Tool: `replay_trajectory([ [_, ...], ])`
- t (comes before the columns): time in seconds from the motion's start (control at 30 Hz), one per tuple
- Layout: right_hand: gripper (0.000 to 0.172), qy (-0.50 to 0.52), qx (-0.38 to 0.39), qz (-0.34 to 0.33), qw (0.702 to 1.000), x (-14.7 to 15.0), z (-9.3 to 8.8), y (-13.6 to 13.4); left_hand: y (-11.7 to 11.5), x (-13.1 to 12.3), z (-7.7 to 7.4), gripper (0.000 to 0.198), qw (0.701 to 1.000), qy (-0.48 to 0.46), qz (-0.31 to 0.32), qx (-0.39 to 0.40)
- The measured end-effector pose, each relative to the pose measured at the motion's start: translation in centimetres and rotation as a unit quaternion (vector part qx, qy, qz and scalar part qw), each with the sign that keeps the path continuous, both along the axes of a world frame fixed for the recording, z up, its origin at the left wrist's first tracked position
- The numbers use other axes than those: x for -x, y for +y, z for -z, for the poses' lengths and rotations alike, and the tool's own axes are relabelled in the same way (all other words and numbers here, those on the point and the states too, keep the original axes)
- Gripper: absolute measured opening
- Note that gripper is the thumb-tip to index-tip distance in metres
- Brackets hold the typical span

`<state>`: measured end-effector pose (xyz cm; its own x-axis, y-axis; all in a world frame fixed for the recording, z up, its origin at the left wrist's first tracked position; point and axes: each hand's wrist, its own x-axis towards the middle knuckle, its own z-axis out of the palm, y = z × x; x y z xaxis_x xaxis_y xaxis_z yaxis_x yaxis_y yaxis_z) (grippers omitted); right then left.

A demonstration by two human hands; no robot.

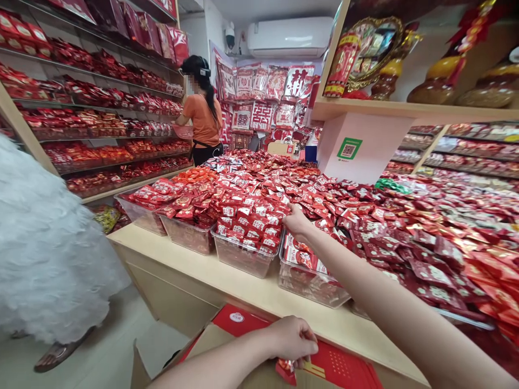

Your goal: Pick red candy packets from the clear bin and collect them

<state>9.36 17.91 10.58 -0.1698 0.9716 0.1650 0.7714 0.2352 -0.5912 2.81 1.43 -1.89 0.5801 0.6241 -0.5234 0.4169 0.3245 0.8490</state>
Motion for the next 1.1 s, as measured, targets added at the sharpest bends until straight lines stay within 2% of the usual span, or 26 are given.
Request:
replay_trajectory([
  [0.17, 0.070, 0.153, 0.043, 0.031, 0.987, 0.6, 0.0, -0.9, 0.0, 0.0, -0.2, 0.015, 1.000, 0.007, 0.005, -0.009],
  [0.3, 0.069, 0.156, 0.033, 0.050, 0.986, 0.0, -0.6, -1.1, -0.1, 0.1, -0.4, 0.012, 1.000, 0.008, 0.006, -0.014],
  [0.43, 0.059, 0.074, -0.007, 0.045, 0.996, -3.1, -2.9, -1.3, 0.0, 0.2, -0.4, 0.012, 1.000, 0.006, 0.004, -0.009],
  [0.57, 0.038, -0.110, -0.056, 0.079, 0.989, -8.3, -4.6, -1.1, 0.1, 0.2, -0.2, 0.012, 1.000, 0.004, 0.004, -0.003],
  [0.63, 0.028, -0.200, -0.046, 0.094, 0.974, -10.6, -4.3, -1.0, 0.1, 0.2, -0.1, 0.012, 1.000, 0.005, 0.001, -0.005],
  [0.73, 0.021, -0.289, -0.003, 0.074, 0.955, -12.8, -3.0, -0.8, 0.1, 0.1, 0.0, 0.010, 1.000, 0.008, -0.004, -0.007],
  [0.83, 0.020, -0.346, -0.001, 0.045, 0.937, -13.4, -1.7, -0.8, 0.0, 0.1, 0.1, 0.011, 1.000, 0.012, -0.009, -0.003],
  [0.93, 0.020, -0.368, 0.001, 0.031, 0.929, -13.4, -1.4, -0.5, 0.1, 0.1, 0.2, 0.013, 1.000, 0.011, -0.008, 0.002],
  [1.1, 0.026, -0.326, -0.047, 0.150, 0.932, -13.2, -1.5, 0.6, 0.2, 0.1, 0.1, 0.013, 1.000, 0.010, -0.002, 0.004],
])
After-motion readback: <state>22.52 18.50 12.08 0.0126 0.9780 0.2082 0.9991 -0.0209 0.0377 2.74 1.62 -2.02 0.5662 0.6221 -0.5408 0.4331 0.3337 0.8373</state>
